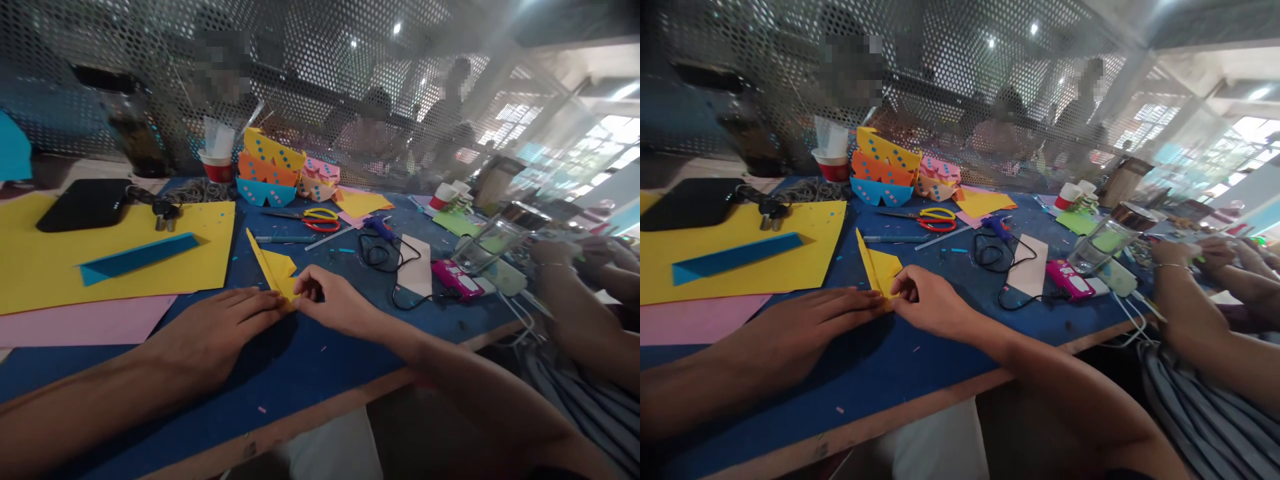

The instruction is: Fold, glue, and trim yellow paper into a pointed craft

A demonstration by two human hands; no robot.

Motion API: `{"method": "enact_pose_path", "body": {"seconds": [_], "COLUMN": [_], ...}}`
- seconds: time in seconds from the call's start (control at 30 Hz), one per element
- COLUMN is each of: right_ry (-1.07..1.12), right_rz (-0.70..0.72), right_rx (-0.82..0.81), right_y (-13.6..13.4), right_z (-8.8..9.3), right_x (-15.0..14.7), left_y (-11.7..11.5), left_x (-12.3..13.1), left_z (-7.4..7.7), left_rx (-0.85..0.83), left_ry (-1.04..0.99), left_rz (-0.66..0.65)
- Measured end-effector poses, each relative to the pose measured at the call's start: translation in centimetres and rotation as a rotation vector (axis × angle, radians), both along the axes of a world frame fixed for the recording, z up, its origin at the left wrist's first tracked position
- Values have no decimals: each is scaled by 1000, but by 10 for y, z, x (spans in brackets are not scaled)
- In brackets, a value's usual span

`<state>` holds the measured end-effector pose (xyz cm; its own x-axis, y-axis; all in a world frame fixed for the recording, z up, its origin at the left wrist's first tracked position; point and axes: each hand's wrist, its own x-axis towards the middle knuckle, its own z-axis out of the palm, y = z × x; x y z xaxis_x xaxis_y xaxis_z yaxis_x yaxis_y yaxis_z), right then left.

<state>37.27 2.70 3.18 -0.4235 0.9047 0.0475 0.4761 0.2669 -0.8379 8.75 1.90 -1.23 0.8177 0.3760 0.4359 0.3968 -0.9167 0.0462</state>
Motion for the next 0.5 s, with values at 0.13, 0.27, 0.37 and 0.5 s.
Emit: {"method": "enact_pose_path", "body": {"seconds": [0.13,0.27,0.37,0.5], "right_ry": [33,-102,-170,-282], "right_rz": [-82,-50,-67,-169], "right_rx": [52,197,306,456], "right_y": [2,4,10,31], "right_z": [-4,-9,-10,-2], "right_x": [1,-1,5,24], "left_y": [0,1,3,3], "left_x": [3,10,14,16], "left_z": [-6,-2,3,6], "left_rx": [-63,-29,9,-11], "left_ry": [-72,-84,-140,-172], "left_rz": [27,38,16,-4]}}
